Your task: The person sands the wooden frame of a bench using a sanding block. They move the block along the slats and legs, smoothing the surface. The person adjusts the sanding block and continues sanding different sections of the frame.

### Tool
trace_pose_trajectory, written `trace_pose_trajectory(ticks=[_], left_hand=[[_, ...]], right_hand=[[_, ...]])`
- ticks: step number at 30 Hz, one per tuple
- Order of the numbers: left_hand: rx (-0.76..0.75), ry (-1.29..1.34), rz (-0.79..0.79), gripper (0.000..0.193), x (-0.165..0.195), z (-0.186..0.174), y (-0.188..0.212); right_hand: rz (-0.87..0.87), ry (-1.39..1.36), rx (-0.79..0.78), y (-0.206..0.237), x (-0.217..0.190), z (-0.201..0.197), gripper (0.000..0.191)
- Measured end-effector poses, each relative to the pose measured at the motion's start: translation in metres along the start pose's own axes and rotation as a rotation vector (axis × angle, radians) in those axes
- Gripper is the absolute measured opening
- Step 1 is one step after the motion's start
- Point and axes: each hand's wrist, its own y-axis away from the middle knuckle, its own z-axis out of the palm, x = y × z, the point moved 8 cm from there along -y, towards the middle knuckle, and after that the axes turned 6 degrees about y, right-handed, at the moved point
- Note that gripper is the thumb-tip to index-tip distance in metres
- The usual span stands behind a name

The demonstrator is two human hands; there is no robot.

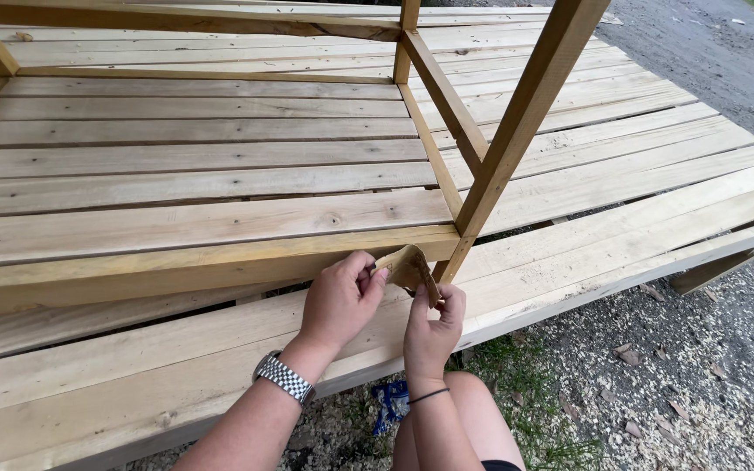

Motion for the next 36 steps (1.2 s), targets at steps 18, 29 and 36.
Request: trace_pose_trajectory(ticks=[18,29,36], left_hand=[[-0.137,-0.646,0.384,0.053,0.018,-0.130,-0.052],[-0.636,-0.893,0.072,0.102,-0.037,-0.108,-0.057],[-0.606,-0.878,0.098,0.103,-0.034,-0.110,-0.057]], right_hand=[[0.031,0.175,0.033,-0.014,-0.023,0.043,0.015],[0.348,0.092,0.173,-0.035,-0.038,0.037,0.020],[-0.142,0.160,0.100,-0.023,-0.062,0.050,0.021]])
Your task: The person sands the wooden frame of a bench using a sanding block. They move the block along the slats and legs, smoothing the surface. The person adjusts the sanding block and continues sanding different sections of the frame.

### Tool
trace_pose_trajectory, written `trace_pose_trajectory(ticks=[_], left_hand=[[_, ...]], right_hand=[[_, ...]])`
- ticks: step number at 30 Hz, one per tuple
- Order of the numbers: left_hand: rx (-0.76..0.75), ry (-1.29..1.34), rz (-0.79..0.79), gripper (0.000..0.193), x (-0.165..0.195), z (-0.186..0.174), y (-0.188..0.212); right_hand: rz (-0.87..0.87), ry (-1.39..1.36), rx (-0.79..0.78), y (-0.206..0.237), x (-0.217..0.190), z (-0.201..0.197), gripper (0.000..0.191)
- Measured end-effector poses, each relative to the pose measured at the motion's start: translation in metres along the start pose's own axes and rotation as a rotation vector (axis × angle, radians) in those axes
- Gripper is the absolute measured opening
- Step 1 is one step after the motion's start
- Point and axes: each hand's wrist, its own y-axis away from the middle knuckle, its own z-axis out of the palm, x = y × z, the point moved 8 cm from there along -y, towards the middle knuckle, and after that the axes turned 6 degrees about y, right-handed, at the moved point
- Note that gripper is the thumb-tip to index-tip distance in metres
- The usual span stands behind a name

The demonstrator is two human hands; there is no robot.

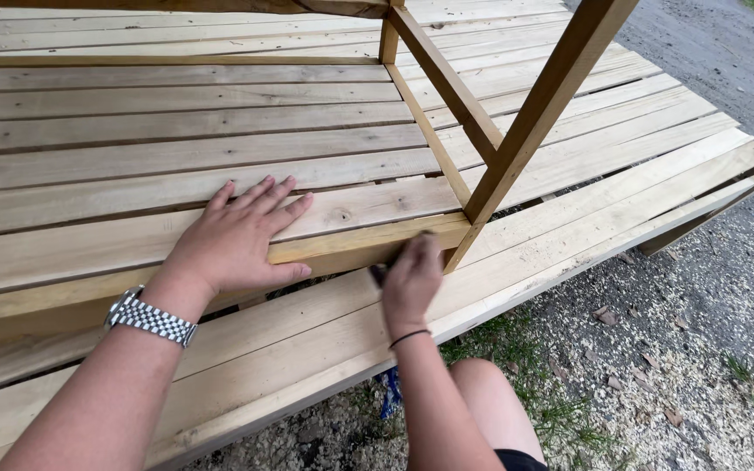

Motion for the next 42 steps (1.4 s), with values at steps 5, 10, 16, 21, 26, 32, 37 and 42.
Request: trace_pose_trajectory(ticks=[5,10,16,21,26,32,37,42], left_hand=[[0.012,0.004,0.006,0.104,-0.001,0.004,0.000],[-0.004,0.027,-0.020,0.105,-0.001,0.003,0.002],[0.005,0.018,-0.007,0.104,-0.002,-0.003,0.003],[-0.003,0.038,-0.027,0.104,-0.001,-0.008,0.009],[-0.039,0.068,-0.045,0.104,0.002,-0.008,0.011],[-0.025,0.040,-0.047,0.103,-0.003,-0.007,0.006],[-0.053,0.030,-0.050,0.100,0.000,-0.008,0.006],[-0.052,0.076,-0.080,0.104,0.006,-0.016,0.012]], right_hand=[[0.330,-0.003,0.167,-0.006,0.036,-0.004,0.024],[0.043,0.081,0.059,0.001,-0.014,0.001,0.023],[0.417,0.115,0.188,-0.026,0.006,-0.023,0.026],[0.132,0.062,0.165,-0.009,-0.017,-0.011,0.035],[0.577,-0.132,0.241,-0.081,0.067,-0.049,0.031],[0.515,-0.479,0.251,-0.121,0.051,-0.047,0.028],[0.512,-0.013,0.311,-0.111,0.038,-0.059,0.031],[0.482,-0.246,0.315,-0.118,0.043,-0.060,0.031]])
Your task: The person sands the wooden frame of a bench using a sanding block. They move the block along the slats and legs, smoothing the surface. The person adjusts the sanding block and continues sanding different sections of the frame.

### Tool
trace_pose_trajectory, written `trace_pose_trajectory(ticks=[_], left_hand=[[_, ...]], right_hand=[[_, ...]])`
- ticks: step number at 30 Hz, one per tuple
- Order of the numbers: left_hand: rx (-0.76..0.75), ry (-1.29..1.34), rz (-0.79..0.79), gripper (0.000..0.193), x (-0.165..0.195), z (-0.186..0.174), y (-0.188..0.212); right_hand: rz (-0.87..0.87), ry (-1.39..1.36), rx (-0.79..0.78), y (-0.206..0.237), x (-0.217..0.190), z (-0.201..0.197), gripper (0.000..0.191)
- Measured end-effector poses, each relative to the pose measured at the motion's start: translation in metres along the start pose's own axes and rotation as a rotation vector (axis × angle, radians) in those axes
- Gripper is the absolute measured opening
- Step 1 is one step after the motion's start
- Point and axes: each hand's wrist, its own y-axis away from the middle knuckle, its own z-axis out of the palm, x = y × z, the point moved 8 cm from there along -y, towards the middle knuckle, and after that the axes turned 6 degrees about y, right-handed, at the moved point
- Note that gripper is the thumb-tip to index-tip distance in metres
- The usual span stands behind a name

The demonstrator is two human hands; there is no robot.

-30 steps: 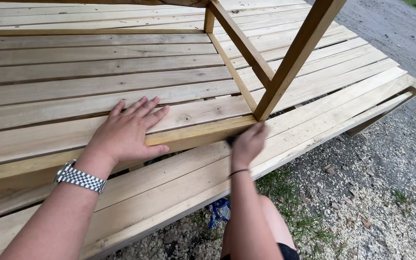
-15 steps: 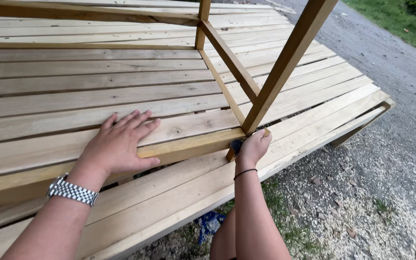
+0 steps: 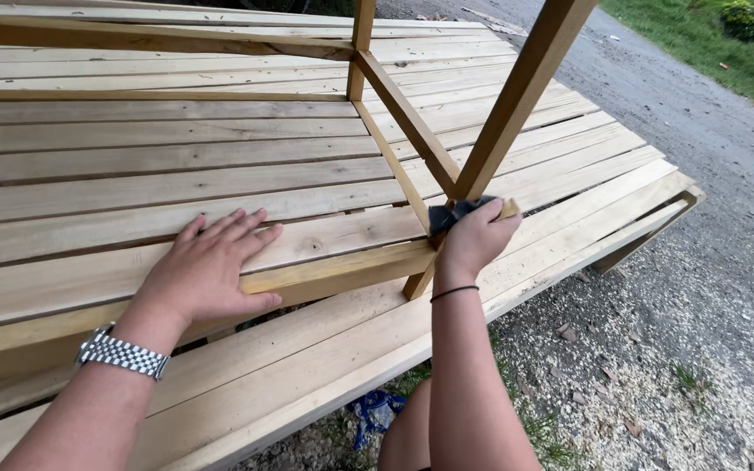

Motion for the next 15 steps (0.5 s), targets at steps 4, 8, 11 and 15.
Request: trace_pose_trajectory(ticks=[4,8,11,15], left_hand=[[0.015,0.001,0.002,0.105,0.001,-0.003,0.002],[0.025,-0.001,-0.007,0.102,-0.004,-0.004,0.000],[0.021,0.001,0.006,0.102,-0.007,-0.002,-0.002],[0.041,-0.002,0.020,0.099,-0.009,-0.001,-0.001]], right_hand=[[-0.140,0.272,0.016,0.009,-0.023,-0.002,0.031],[-0.157,0.304,0.108,0.010,-0.033,0.000,0.030],[-0.229,0.343,0.126,0.007,-0.036,0.006,0.030],[-0.199,0.635,0.081,0.016,-0.017,-0.005,0.025]])
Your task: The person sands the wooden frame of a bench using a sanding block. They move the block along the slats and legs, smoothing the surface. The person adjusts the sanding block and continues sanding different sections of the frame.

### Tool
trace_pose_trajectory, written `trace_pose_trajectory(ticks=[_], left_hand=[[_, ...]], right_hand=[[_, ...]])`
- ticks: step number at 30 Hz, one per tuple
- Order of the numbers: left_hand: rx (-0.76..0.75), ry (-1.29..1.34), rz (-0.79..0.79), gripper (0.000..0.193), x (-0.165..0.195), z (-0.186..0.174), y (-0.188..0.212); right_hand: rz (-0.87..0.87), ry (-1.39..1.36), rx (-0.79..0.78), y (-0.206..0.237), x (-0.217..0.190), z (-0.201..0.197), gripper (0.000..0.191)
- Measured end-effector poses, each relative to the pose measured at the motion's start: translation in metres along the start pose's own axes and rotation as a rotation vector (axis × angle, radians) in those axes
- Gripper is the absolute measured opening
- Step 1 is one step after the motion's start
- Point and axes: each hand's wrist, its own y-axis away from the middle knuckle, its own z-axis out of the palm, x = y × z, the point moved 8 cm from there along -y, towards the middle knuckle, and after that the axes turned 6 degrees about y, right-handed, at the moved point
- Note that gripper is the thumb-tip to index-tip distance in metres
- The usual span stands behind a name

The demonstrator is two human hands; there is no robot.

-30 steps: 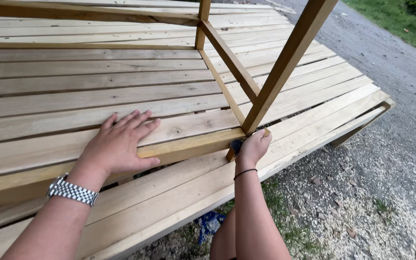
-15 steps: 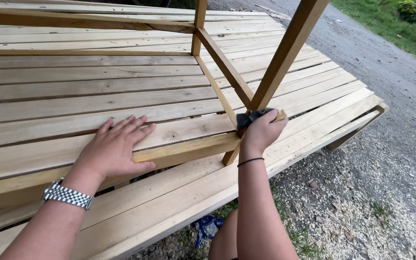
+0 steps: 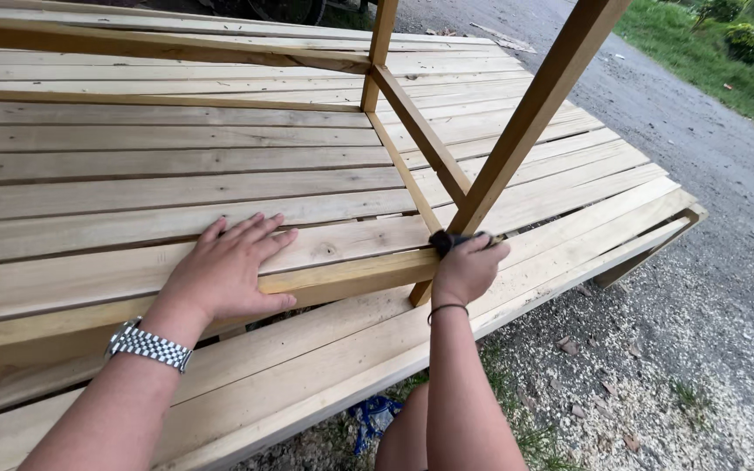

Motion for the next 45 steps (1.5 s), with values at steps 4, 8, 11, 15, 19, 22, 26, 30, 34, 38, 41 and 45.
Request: trace_pose_trajectory(ticks=[4,8,11,15,19,22,26,30,34,38,41,45], left_hand=[[-0.011,0.038,-0.001,0.099,-0.002,0.001,0.002],[-0.003,0.051,0.002,0.099,-0.003,-0.002,0.004],[-0.012,0.075,0.000,0.099,-0.004,-0.003,0.005],[0.009,0.086,0.007,0.099,-0.008,-0.003,0.005],[0.053,0.106,0.048,0.098,-0.007,-0.004,0.005],[0.066,0.120,0.049,0.099,-0.007,-0.004,0.007],[0.071,0.142,0.053,0.100,-0.008,-0.004,0.009],[0.071,0.155,0.052,0.098,-0.012,-0.006,0.009],[0.094,0.140,0.062,0.099,-0.012,-0.007,0.008],[0.058,0.130,0.051,0.098,-0.011,-0.002,0.008],[0.068,0.144,0.041,0.097,-0.013,-0.004,0.008],[0.094,0.135,0.079,0.098,-0.014,-0.008,0.008]], right_hand=[[-0.244,-0.122,0.031,0.007,0.003,-0.034,0.018],[-0.887,0.022,-0.029,0.007,-0.029,-0.044,0.017],[-1.201,0.304,-0.108,0.023,-0.036,-0.025,0.034],[-1.424,0.464,-0.084,0.054,-0.044,-0.020,0.048],[-1.355,0.748,-0.264,0.041,-0.052,-0.012,0.046],[-1.235,0.787,-0.303,0.019,-0.058,-0.010,0.046],[-1.289,0.908,-0.400,0.026,-0.048,0.010,0.053],[-1.153,0.905,-0.434,0.032,-0.040,0.016,0.050],[-1.117,0.945,-0.453,0.035,-0.044,0.015,0.059],[-1.090,1.006,-0.520,0.025,-0.045,0.013,0.054],[-1.168,0.911,-0.376,0.023,-0.055,0.002,0.056],[-1.357,0.896,-0.340,0.033,-0.053,0.000,0.061]])
